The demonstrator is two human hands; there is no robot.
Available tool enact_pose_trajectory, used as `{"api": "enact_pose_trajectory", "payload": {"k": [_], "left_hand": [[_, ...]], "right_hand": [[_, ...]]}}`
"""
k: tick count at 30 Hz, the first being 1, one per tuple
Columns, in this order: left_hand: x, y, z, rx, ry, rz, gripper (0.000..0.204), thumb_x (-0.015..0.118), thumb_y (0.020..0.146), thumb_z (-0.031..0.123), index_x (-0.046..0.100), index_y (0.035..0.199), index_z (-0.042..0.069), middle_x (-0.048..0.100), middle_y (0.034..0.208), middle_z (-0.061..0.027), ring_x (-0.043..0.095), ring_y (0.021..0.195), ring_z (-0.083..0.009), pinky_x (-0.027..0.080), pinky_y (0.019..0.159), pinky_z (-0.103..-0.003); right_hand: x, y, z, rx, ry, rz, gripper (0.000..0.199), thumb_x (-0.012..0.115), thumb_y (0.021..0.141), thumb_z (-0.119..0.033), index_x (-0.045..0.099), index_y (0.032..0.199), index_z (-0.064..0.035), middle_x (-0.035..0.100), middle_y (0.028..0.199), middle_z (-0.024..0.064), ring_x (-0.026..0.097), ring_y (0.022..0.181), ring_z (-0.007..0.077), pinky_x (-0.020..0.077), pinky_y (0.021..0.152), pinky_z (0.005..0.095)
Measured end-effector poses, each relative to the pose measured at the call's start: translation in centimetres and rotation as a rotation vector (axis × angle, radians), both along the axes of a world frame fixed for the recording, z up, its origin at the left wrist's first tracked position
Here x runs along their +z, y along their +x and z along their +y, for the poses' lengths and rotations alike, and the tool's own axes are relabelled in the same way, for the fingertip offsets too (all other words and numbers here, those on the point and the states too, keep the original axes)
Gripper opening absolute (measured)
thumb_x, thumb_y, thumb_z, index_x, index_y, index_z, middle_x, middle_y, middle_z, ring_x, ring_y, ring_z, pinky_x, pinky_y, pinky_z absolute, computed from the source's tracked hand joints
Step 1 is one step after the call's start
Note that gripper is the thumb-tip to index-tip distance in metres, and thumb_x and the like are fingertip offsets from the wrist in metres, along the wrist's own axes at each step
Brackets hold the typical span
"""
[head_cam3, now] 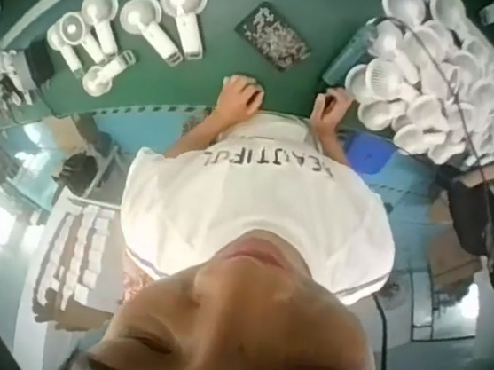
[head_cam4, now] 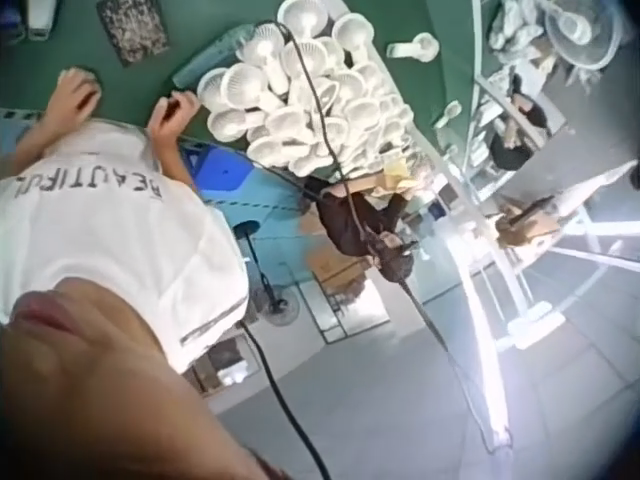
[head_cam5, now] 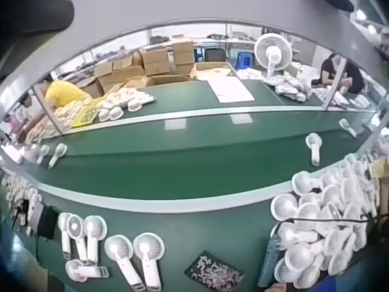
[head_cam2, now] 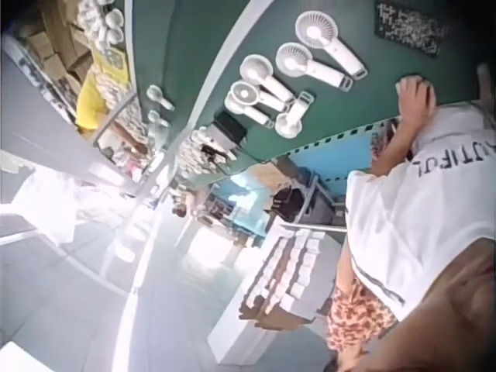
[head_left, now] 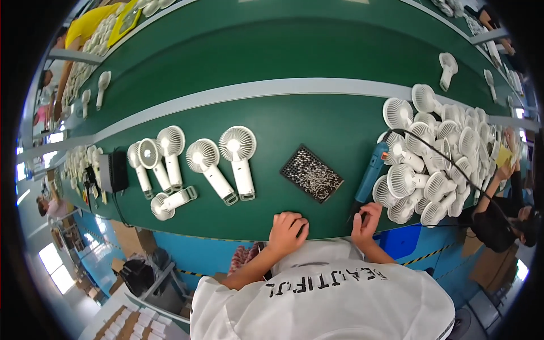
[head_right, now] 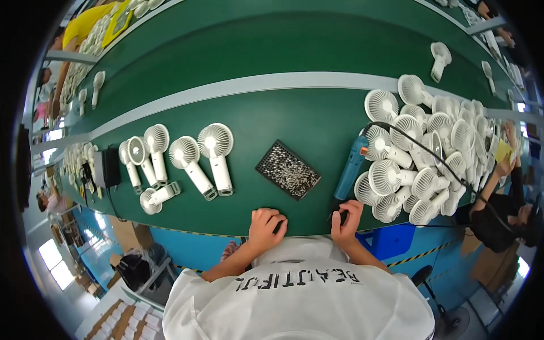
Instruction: Assembling small portable fans on a production line using an electric screwdriver.
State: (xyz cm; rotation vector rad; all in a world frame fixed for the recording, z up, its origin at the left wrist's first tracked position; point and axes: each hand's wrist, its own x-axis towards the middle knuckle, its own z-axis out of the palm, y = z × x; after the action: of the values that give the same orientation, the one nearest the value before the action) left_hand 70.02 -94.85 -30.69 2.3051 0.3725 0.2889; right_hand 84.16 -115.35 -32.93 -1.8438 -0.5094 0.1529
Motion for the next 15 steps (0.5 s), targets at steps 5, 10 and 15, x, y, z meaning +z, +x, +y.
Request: {"api": "enact_pose_trajectory", "payload": {"k": [5,10,15], "left_hand": [[0.1,-0.1,0.0,-0.033,0.012,0.070,0.034,0.078,0.071,0.016,0.064,0.101,0.010,0.058,0.102,-0.0061,0.054,0.095,-0.0244,0.040,0.081,-0.040],[2.8,3.0,5.5,-0.134,-0.131,-0.223,0.081,0.086,0.065,0.021,0.045,0.134,0.009,0.048,0.137,-0.0163,0.043,0.130,-0.0331,0.032,0.109,-0.047],[7.4,10.9,10.4,-0.369,0.355,0.066,0.098,0.085,0.062,0.023,0.035,0.145,0.011,0.032,0.152,-0.0149,0.020,0.144,-0.0380,0.021,0.117,-0.051]], "right_hand": [[0.1,0.0,-0.3,0.062,-0.016,-0.025,0.026,0.056,0.085,-0.001,0.047,0.109,0.0009,0.040,0.107,0.0143,0.043,0.083,0.0179,0.0399,0.077,0.0289],[0.2,0.1,-0.1,-0.039,0.181,-0.003,0.021,0.050,0.086,0.002,0.047,0.106,0.0004,0.038,0.103,0.0104,0.042,0.085,0.0167,0.0382,0.077,0.0267],[-0.6,0.7,0.2,-0.045,0.283,0.028,0.021,0.052,0.091,0.003,0.049,0.112,-0.0009,0.041,0.108,0.0052,0.044,0.090,0.0120,0.0383,0.080,0.0229]]}}
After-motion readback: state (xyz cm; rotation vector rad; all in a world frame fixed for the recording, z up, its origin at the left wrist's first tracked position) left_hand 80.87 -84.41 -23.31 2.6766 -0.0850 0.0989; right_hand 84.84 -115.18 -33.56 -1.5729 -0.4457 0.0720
